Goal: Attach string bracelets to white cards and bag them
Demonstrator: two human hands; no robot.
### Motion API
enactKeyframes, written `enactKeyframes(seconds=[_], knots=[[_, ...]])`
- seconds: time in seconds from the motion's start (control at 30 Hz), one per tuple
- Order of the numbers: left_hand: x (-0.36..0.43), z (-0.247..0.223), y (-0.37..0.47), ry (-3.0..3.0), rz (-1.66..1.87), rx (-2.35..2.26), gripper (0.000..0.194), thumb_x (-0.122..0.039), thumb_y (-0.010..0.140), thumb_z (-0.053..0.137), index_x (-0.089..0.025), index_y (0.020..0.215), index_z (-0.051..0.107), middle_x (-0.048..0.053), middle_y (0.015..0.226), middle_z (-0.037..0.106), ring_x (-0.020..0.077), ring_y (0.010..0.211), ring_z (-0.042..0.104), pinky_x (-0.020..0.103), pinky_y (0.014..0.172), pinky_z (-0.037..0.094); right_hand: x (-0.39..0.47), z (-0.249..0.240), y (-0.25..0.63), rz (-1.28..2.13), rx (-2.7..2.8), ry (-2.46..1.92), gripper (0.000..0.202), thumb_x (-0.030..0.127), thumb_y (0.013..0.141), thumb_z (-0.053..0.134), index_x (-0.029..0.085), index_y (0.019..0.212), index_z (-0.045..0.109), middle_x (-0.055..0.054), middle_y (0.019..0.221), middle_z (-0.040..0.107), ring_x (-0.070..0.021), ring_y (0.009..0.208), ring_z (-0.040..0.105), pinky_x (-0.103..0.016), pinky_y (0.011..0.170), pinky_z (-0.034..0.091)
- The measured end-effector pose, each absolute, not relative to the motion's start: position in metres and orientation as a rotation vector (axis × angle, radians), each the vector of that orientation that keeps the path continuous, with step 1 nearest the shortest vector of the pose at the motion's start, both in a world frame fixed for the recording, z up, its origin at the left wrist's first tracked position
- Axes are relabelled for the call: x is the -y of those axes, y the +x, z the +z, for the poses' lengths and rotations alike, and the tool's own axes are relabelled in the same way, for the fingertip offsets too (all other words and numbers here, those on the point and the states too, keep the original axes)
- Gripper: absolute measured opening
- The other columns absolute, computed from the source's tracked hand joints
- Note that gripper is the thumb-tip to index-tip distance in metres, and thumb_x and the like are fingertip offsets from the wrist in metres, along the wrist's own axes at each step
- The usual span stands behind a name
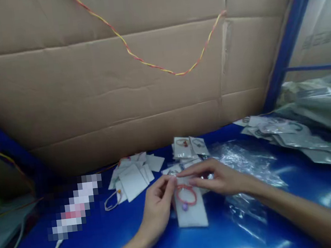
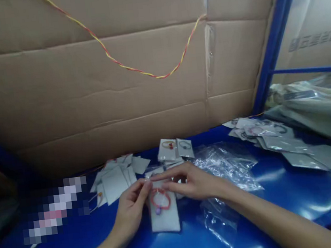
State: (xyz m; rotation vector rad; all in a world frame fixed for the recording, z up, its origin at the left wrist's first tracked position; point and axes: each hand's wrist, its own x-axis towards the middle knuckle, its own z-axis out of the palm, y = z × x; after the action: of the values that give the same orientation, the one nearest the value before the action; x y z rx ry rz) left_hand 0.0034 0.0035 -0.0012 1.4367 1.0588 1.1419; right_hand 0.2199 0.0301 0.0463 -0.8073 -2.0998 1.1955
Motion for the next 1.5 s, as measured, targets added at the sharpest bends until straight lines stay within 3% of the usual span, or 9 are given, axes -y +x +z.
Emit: enactKeyframes(seconds=[0.1, 0.2, 0.3, 0.57, 0.83, 0.97, 1.13, 1.4, 1.5], knots=[[-0.003, 0.001, 0.004, 1.442, 1.144, -1.079, 0.039, -0.051, 0.092, 0.059, -0.012, 0.092, 0.063, 0.002, 0.072, 0.061, 0.0115, 0.063, 0.054, 0.019, 0.057, 0.042, -0.031, 0.046, 0.219, 1.195, 2.110, -0.799, 0.043, 0.050, 0.088, 0.058, 0.032, 0.127, 0.065, -0.001, 0.128, 0.066, -0.0103, 0.109, 0.066, -0.017, 0.088, 0.054], [-0.003, 0.003, 0.004, 1.437, 1.149, -1.093, 0.040, -0.052, 0.092, 0.058, -0.013, 0.092, 0.062, 0.001, 0.075, 0.062, 0.0116, 0.065, 0.054, 0.019, 0.059, 0.043, -0.033, 0.044, 0.219, 1.182, 2.086, -0.856, 0.045, 0.049, 0.087, 0.060, 0.031, 0.128, 0.064, -0.002, 0.127, 0.067, -0.0061, 0.087, 0.065, -0.013, 0.069, 0.049], [-0.002, 0.003, 0.004, 1.429, 1.153, -1.110, 0.040, -0.053, 0.092, 0.057, -0.013, 0.090, 0.062, 0.000, 0.068, 0.058, 0.0103, 0.059, 0.050, 0.018, 0.053, 0.040, -0.034, 0.044, 0.221, 1.179, 2.069, -0.879, 0.047, 0.047, 0.086, 0.062, 0.030, 0.130, 0.063, -0.003, 0.121, 0.070, -0.0038, 0.076, 0.061, -0.012, 0.065, 0.046], [-0.001, 0.004, 0.006, 1.423, 1.186, -1.061, 0.037, -0.050, 0.093, 0.057, -0.013, 0.092, 0.062, 0.002, 0.072, 0.062, 0.0114, 0.061, 0.054, 0.019, 0.056, 0.043, -0.033, 0.047, 0.221, 1.223, 2.027, -0.888, 0.056, 0.049, 0.080, 0.069, 0.028, 0.132, 0.062, -0.005, 0.128, 0.067, -0.0122, 0.097, 0.066, -0.021, 0.083, 0.057], [0.000, 0.006, 0.005, 1.423, 1.139, -0.939, 0.029, -0.040, 0.087, 0.069, -0.015, 0.100, 0.059, 0.008, 0.099, 0.069, 0.0165, 0.078, 0.065, 0.027, 0.075, 0.053, -0.034, 0.046, 0.219, 1.348, 1.942, -0.907, 0.063, 0.046, 0.072, 0.078, 0.027, 0.130, 0.063, -0.005, 0.121, 0.069, -0.0077, 0.085, 0.064, -0.011, 0.064, 0.050], [-0.002, 0.005, 0.007, 1.399, 1.134, -0.998, 0.034, -0.043, 0.084, 0.071, -0.015, 0.099, 0.057, 0.007, 0.094, 0.069, 0.0158, 0.074, 0.064, 0.027, 0.072, 0.053, -0.032, 0.050, 0.219, 1.452, 1.861, -0.896, 0.064, 0.043, 0.073, 0.078, 0.024, 0.132, 0.062, -0.006, 0.108, 0.073, -0.0058, 0.076, 0.062, -0.011, 0.061, 0.049], [0.000, 0.005, 0.008, 1.471, 1.146, -1.094, 0.032, -0.045, 0.086, 0.069, -0.014, 0.082, 0.059, 0.002, 0.071, 0.065, 0.0129, 0.064, 0.059, 0.020, 0.060, 0.044, -0.032, 0.050, 0.220, 1.485, 1.821, -0.936, 0.062, 0.043, 0.073, 0.078, 0.025, 0.130, 0.063, -0.004, 0.097, 0.073, -0.0018, 0.064, 0.056, -0.008, 0.052, 0.044], [0.002, 0.006, 0.007, 1.540, 1.193, -1.136, 0.031, -0.047, 0.089, 0.064, -0.016, 0.088, 0.062, 0.004, 0.074, 0.068, 0.0139, 0.065, 0.060, 0.022, 0.061, 0.045, -0.037, 0.044, 0.216, 1.656, 1.771, -0.948, 0.064, 0.050, 0.073, 0.076, 0.026, 0.131, 0.062, -0.003, 0.083, 0.071, -0.0026, 0.057, 0.056, -0.011, 0.049, 0.049], [0.002, 0.007, 0.007, 1.545, 1.204, -1.142, 0.032, -0.047, 0.089, 0.064, -0.016, 0.088, 0.062, 0.003, 0.074, 0.067, 0.0139, 0.065, 0.060, 0.022, 0.061, 0.046, -0.038, 0.041, 0.214, 1.737, 1.771, -0.876, 0.068, 0.052, 0.075, 0.073, 0.024, 0.135, 0.058, -0.004, 0.089, 0.071, -0.0033, 0.059, 0.057, -0.012, 0.051, 0.051]])
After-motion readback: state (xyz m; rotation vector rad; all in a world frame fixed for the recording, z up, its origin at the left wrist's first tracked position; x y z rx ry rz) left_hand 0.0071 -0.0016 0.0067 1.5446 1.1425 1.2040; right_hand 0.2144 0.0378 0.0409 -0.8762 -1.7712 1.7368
